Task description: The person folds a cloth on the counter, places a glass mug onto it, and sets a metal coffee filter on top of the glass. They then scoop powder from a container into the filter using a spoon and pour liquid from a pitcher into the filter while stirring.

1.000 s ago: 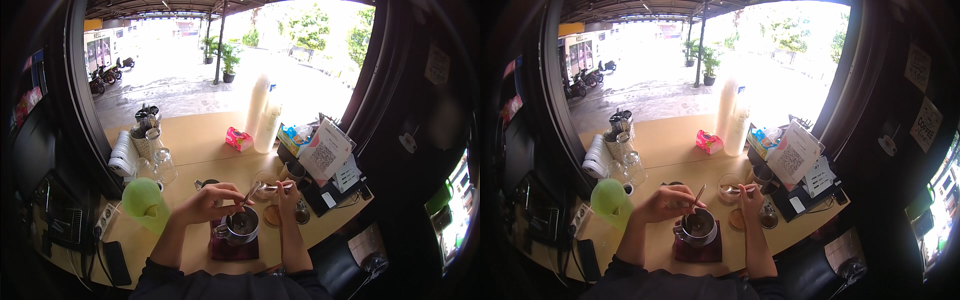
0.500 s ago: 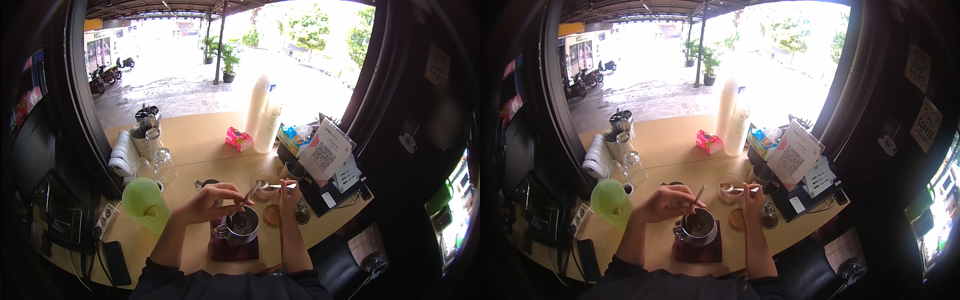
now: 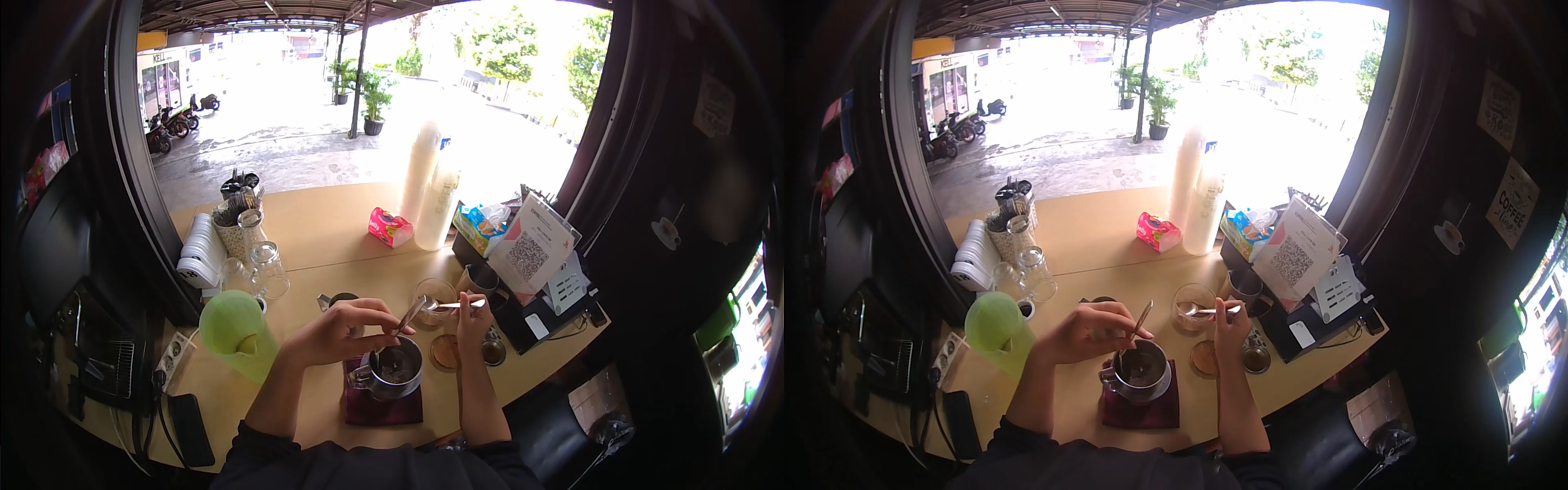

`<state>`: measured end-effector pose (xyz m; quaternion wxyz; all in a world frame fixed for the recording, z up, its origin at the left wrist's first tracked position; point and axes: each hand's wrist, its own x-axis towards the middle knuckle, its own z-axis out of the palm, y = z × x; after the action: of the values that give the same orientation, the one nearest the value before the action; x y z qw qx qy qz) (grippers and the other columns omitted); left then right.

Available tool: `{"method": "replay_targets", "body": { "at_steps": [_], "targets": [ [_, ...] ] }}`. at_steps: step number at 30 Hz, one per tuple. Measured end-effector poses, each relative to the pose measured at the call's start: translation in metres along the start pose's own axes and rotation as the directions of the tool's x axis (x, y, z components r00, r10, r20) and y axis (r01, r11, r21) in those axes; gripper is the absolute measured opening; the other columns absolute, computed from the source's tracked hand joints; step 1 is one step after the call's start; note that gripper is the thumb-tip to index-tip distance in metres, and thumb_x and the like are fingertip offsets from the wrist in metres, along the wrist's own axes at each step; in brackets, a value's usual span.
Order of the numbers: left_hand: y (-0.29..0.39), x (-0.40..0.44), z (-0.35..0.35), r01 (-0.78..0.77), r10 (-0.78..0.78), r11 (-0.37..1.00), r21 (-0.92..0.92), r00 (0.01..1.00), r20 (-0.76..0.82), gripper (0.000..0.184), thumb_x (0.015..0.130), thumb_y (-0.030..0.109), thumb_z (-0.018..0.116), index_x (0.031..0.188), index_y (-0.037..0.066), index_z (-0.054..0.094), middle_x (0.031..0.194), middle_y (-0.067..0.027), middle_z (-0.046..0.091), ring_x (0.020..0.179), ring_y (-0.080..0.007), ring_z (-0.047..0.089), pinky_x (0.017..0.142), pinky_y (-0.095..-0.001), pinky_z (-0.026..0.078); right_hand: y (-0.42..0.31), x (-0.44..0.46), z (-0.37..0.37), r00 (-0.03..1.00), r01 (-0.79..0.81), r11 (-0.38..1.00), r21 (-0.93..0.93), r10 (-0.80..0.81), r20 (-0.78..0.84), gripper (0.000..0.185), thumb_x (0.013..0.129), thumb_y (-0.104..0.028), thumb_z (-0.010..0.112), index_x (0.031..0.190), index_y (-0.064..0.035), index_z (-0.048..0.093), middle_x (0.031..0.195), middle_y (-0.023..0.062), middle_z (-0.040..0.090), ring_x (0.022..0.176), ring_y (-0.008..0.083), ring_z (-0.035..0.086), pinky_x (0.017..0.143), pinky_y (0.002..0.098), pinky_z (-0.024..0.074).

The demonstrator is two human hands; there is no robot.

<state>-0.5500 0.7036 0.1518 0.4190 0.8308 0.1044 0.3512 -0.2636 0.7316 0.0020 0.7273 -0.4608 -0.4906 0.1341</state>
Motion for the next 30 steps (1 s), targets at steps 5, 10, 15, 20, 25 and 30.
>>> {"method": "replay_targets", "body": {
  "at_steps": [5,10,15,20,25,30],
  "targets": [
    [0.001,-0.0009,-0.0002,0.037,-0.037,0.999,0.016,0.999,0.003,0.025,0.086,0.007,0.069,0.111,0.009,0.071,0.091,-0.0051,0.065,0.085,-0.0155,0.063,0.078,-0.03,0.05,0.0012,0.0,0.0003,1.0,-0.015,0.999,0.03,0.016,-0.022,0.014,0.095,-0.013,0.062,0.085,-0.0057,0.056,0.07,-0.0003,0.057,0.056,0.0047,0.055,0.052,0.0184,0.0427],
    [0.0024,0.0021,0.0007,-0.054,0.056,0.995,0.084,0.998,-0.018,0.023,0.085,0.002,0.069,0.108,0.004,0.072,0.088,-0.0055,0.064,0.075,-0.0145,0.065,0.065,-0.0287,0.052,0.0035,0.0017,0.0013,0.997,-0.034,0.996,0.078,0.039,-0.066,0.016,0.096,-0.015,0.061,0.084,-0.0055,0.056,0.07,-0.0002,0.057,0.055,0.0044,0.054,0.05,0.018,0.0423],
    [-0.0001,0.0014,0.0003,-0.049,0.05,0.995,0.086,0.999,-0.014,0.023,0.085,0.002,0.069,0.108,0.004,0.071,0.088,-0.0054,0.064,0.076,-0.0149,0.065,0.066,-0.0284,0.052,-0.0012,0.0018,0.0009,0.997,-0.029,0.993,0.111,0.036,-0.061,0.018,0.097,-0.016,0.06,0.083,-0.0059,0.055,0.069,-0.0004,0.057,0.052,0.0039,0.052,0.048,0.0178,0.0415],
    [0.0029,0.0009,0.0006,0.031,-0.032,0.999,-0.026,0.999,-0.015,0.024,0.087,0.01,0.069,0.111,0.01,0.072,0.088,-0.0048,0.065,0.083,-0.0157,0.061,0.074,-0.0305,0.049,0.0,0.0025,0.0015,0.996,-0.037,0.993,0.116,0.046,-0.081,0.02,0.097,-0.017,0.059,0.081,-0.0065,0.054,0.067,-0.001,0.055,0.051,0.0035,0.051,0.046,0.0178,0.0403],
    [0.0,0.001,-0.0009,-0.034,0.034,0.995,0.09,0.999,-0.002,0.022,0.085,-0.001,0.068,0.107,0.002,0.07,0.092,-0.0066,0.066,0.079,-0.0162,0.068,0.069,-0.0286,0.055,-0.005,0.0029,0.001,0.995,-0.047,0.993,0.11,0.056,-0.086,0.021,0.098,-0.018,0.058,0.08,-0.007,0.054,0.066,-0.0014,0.054,0.05,0.0032,0.05,0.046,0.0178,0.0392],
    [-0.0021,0.0004,-0.0011,-0.037,0.037,0.996,0.086,0.999,0.0,0.022,0.085,-0.001,0.067,0.107,0.001,0.07,0.093,-0.0069,0.066,0.08,-0.0165,0.068,0.07,-0.0286,0.056,-0.0014,0.0042,-0.0014,0.993,-0.039,0.989,0.144,0.055,-0.103,0.022,0.098,-0.019,0.058,0.08,-0.0069,0.054,0.065,-0.0014,0.054,0.049,0.0031,0.048,0.045,0.018,0.038]
  ]
}}
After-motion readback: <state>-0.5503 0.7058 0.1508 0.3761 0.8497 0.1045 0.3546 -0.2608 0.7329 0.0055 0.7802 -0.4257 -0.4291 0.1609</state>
